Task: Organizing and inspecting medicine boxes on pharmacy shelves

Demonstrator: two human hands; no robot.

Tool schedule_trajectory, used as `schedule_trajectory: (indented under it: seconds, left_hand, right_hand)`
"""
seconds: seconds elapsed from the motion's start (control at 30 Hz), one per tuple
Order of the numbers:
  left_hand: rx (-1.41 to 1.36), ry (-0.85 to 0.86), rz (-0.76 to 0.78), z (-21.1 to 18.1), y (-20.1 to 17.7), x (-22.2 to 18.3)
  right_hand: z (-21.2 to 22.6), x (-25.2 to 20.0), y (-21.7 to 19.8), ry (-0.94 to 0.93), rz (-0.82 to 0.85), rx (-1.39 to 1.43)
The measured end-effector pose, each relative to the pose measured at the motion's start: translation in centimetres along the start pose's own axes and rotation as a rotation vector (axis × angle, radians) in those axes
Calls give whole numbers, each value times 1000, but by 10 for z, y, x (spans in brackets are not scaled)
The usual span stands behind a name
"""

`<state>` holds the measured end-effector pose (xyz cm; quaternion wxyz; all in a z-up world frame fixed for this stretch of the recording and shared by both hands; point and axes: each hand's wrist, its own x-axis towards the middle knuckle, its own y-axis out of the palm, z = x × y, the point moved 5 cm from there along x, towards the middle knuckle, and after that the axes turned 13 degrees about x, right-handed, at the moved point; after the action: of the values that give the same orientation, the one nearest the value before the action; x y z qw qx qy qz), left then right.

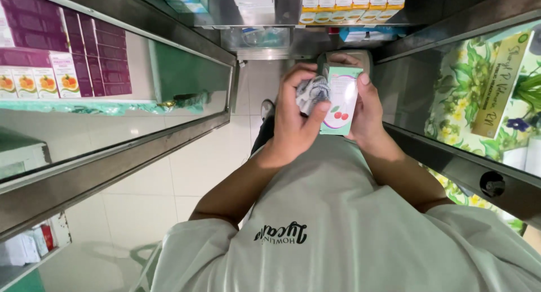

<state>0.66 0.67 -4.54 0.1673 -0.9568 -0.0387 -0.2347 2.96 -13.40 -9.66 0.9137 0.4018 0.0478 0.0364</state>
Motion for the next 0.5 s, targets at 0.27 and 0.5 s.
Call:
schedule_trajectory:
  seconds: [0.27,0.5]
  left_hand:
    - [148,108,71,-20,-34,1]
    - [150,461,-112,-44,-52,0]
  right_hand:
    - [12,3,38,-84,28,18]
    - [13,26,51,-262,87,-38]
